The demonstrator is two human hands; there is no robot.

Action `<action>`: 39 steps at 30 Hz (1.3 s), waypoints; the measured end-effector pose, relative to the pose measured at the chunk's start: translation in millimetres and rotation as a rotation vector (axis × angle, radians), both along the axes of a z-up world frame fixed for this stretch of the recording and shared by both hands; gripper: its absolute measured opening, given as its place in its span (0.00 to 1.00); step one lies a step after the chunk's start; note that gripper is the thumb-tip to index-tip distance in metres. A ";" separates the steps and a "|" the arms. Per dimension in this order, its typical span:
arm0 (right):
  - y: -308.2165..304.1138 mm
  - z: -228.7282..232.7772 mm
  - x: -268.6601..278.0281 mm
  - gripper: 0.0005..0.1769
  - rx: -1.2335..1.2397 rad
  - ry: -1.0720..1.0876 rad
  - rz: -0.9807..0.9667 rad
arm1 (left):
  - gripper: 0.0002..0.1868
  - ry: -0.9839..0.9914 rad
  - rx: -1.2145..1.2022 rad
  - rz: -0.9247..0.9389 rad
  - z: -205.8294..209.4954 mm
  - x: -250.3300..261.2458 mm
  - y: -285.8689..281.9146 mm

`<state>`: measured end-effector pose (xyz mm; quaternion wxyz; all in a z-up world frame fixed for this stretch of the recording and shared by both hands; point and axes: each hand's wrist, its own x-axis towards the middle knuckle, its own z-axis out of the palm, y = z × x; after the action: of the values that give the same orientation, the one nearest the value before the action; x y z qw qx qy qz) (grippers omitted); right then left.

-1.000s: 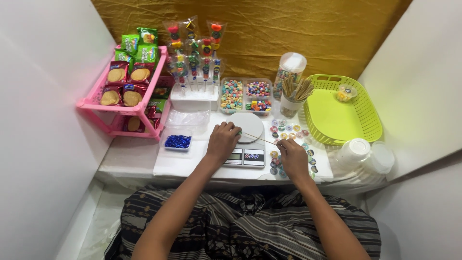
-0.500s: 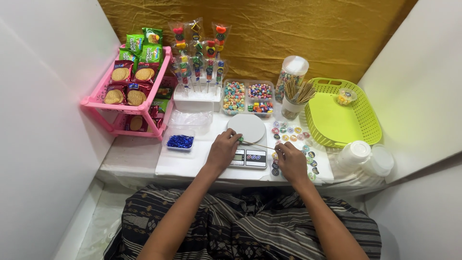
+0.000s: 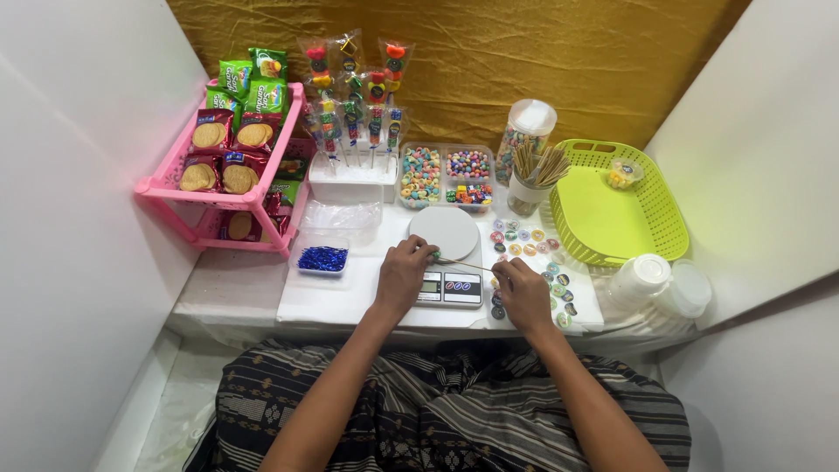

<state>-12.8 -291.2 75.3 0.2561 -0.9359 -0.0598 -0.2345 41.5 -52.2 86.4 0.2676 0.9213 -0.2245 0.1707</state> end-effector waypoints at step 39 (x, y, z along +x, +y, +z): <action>11.0 28.0 -11.5 0.10 0.174 0.199 0.147 | 0.13 -0.398 0.216 -0.163 -9.5 -16.3 -26.7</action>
<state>-24.3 -280.2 103.3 0.3573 -0.9219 -0.0818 -0.1256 25.2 -78.9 77.0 0.1307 0.8716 -0.3634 0.3018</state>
